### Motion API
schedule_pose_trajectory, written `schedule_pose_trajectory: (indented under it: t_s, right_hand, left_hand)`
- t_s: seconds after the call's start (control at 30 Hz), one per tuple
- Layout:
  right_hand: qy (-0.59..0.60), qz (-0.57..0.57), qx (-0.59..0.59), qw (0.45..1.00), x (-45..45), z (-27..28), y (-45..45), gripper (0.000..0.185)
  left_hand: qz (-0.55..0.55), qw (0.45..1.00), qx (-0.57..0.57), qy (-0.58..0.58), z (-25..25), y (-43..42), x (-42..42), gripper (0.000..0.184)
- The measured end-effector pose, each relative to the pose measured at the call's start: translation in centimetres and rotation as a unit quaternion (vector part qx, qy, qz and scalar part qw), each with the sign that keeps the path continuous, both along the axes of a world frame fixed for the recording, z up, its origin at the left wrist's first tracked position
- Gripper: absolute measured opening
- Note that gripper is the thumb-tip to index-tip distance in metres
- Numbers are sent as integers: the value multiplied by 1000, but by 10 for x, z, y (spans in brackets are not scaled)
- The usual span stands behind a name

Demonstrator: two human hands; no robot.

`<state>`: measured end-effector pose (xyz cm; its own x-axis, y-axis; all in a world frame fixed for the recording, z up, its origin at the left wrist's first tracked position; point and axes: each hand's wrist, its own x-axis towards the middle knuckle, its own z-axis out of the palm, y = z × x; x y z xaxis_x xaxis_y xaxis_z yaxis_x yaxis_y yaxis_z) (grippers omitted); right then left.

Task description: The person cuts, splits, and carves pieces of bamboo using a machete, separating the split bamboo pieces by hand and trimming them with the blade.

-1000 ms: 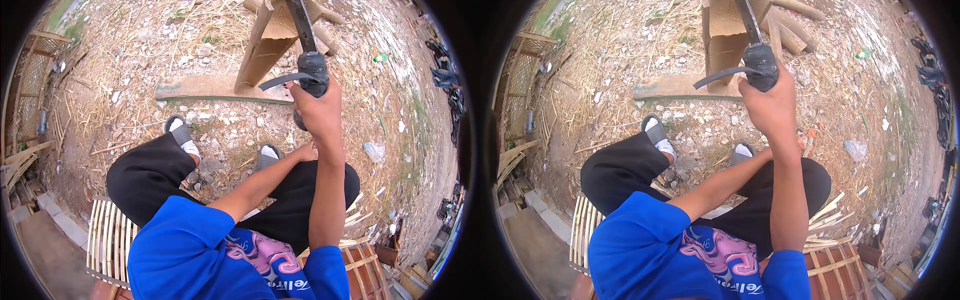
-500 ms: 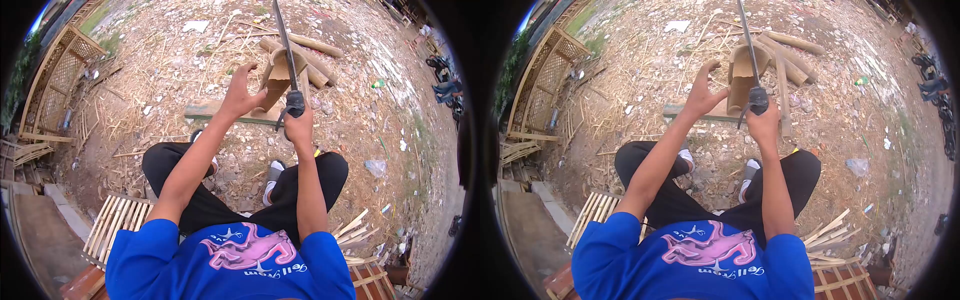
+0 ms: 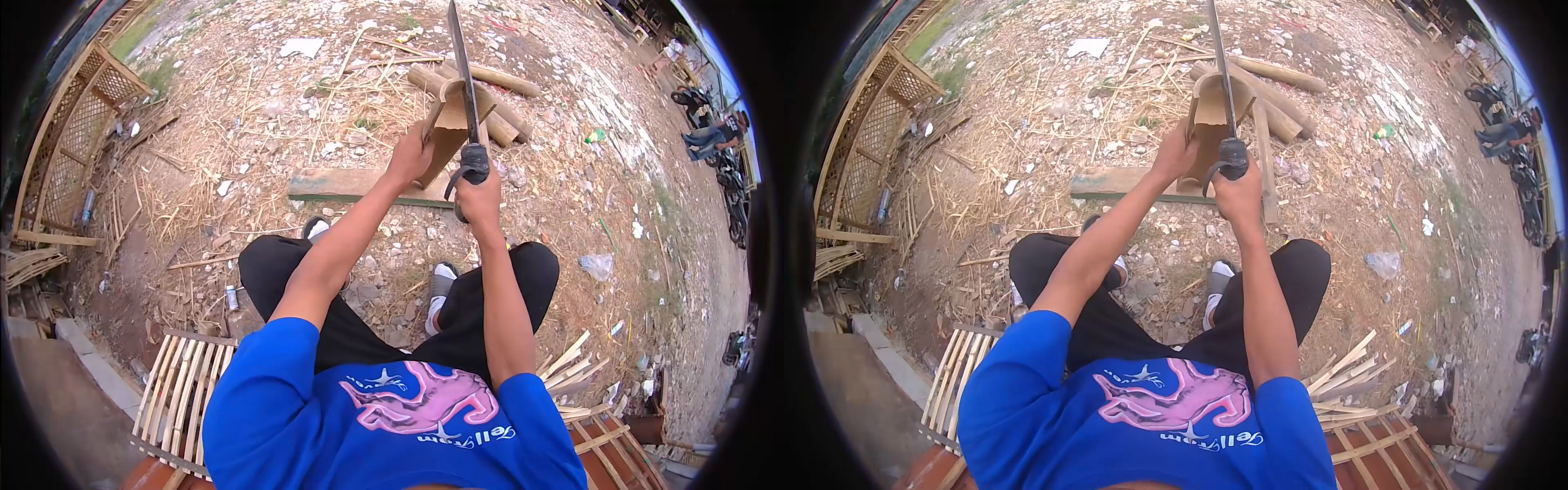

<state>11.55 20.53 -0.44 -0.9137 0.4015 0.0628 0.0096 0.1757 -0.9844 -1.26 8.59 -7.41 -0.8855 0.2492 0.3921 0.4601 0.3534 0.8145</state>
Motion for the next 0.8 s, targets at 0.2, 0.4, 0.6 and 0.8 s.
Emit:
schedule_pose_trajectory:
  t_s: [0.2, 0.4, 0.6, 0.8]
  right_hand:
    - [5, -18, 8, 1000, -1, -7, -10, 29]
    - [50, 7, -10, 999, -9, -1, -8, 29]
    - [62, 6, 15, 998, -9, -8, -4, 28]
    - [83, -10, 33, 996, -1, -12, -6, 26]
  left_hand:
    - [-2, 998, -28, -53, -1, -2, -5, 35]
    - [-22, 996, -18, -89, -5, -1, -16, 33]
    - [-35, 995, 41, -78, -18, 5, -25, 37]
    - [-7, 994, -24, -110, -1, 1, -4, 32]
